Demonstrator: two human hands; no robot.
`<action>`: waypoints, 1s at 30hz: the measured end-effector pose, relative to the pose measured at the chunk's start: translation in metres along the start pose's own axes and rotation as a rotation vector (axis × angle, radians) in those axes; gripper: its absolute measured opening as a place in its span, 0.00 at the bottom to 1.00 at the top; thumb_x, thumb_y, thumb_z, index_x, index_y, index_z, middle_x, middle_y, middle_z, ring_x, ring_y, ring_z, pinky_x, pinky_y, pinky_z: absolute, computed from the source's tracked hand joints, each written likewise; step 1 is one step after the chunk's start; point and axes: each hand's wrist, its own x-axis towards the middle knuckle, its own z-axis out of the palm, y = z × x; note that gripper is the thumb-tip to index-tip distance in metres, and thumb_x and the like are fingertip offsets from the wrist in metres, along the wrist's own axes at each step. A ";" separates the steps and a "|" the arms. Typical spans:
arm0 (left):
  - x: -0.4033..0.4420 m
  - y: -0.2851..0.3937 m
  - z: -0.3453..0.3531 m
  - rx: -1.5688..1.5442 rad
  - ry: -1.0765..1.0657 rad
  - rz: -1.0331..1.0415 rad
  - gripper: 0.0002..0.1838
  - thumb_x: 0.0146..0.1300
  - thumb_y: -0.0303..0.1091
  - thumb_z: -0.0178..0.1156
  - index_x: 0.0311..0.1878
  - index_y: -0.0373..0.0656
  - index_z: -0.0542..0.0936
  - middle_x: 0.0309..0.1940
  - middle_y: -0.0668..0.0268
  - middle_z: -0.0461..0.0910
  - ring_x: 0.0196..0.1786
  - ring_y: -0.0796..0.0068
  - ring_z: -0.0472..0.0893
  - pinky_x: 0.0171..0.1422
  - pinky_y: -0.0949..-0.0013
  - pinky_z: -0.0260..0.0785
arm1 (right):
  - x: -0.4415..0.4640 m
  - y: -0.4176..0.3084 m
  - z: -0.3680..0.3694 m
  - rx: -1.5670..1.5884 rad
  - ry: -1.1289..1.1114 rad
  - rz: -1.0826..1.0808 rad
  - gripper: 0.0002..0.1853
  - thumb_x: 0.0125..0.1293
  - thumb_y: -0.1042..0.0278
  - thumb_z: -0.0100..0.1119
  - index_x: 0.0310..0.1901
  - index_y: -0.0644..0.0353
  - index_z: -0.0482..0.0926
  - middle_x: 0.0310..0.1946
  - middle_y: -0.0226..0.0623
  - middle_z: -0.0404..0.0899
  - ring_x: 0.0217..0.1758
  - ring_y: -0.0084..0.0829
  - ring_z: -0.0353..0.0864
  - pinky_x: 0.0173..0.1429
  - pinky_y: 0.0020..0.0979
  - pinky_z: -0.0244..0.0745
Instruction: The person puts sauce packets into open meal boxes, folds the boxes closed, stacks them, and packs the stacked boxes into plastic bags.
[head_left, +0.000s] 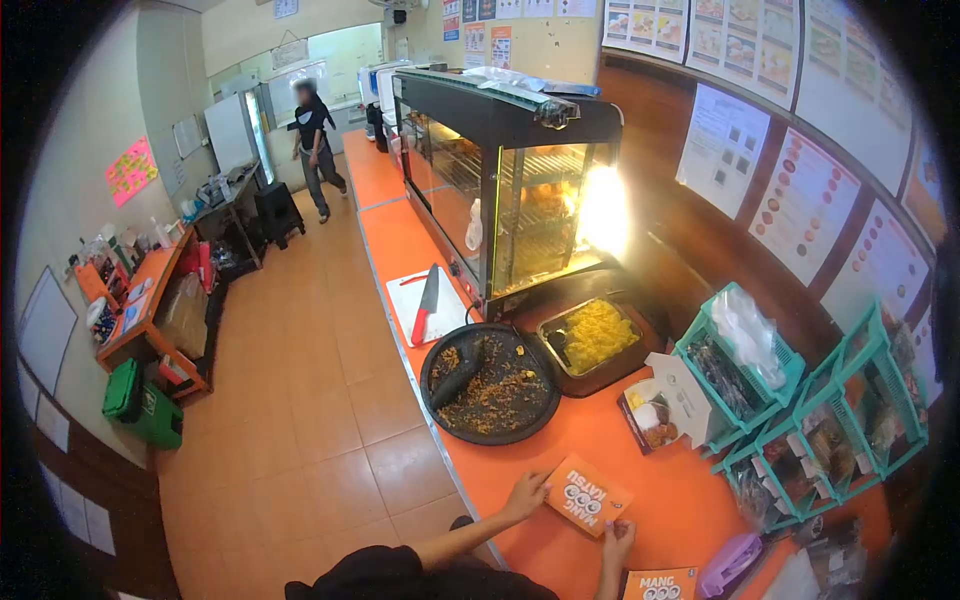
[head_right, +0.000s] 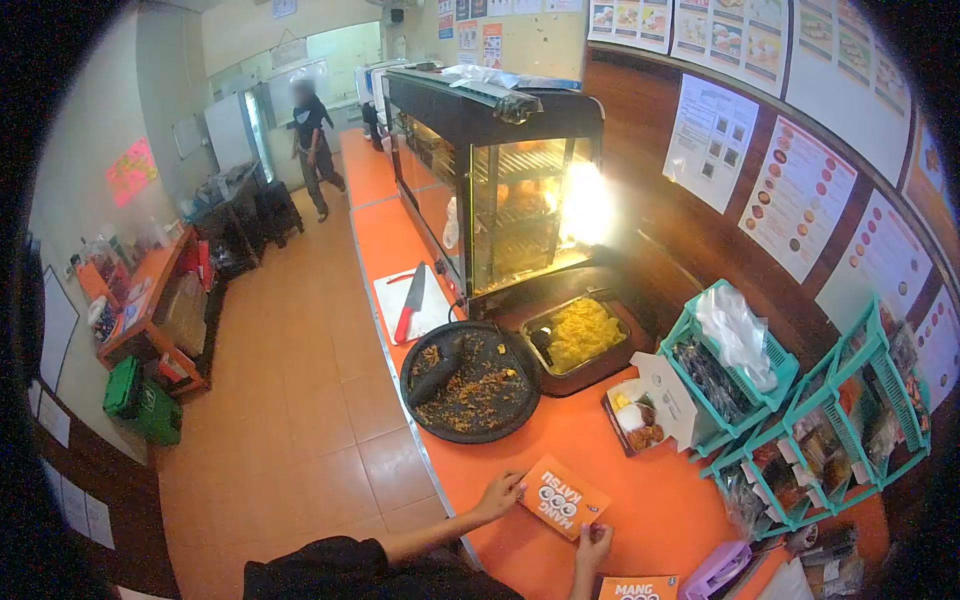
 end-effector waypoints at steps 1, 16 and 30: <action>0.004 -0.015 0.005 0.001 0.002 0.000 0.23 0.67 0.37 0.55 0.65 0.45 0.74 0.41 0.53 0.73 0.47 0.59 0.75 0.51 0.61 0.71 | 0.005 -0.008 0.000 0.001 -0.002 0.000 0.16 0.61 0.73 0.67 0.43 0.62 0.67 0.39 0.37 0.76 0.40 0.27 0.77 0.45 0.29 0.74; 0.057 0.005 0.041 0.562 0.214 0.378 0.13 0.68 0.42 0.55 0.51 0.49 0.78 0.50 0.55 0.70 0.53 0.54 0.69 0.55 0.51 0.59 | 0.028 -0.066 0.051 -0.244 0.222 -0.148 0.10 0.71 0.66 0.53 0.43 0.66 0.75 0.47 0.49 0.70 0.51 0.43 0.71 0.54 0.40 0.68; 0.025 0.042 0.074 0.769 -0.131 0.554 0.15 0.60 0.40 0.61 0.47 0.44 0.81 0.70 0.45 0.60 0.74 0.43 0.56 0.76 0.41 0.41 | -0.017 -0.131 -0.028 -0.778 -0.070 -0.025 0.14 0.65 0.63 0.59 0.51 0.55 0.75 0.32 0.44 0.83 0.35 0.47 0.84 0.37 0.45 0.76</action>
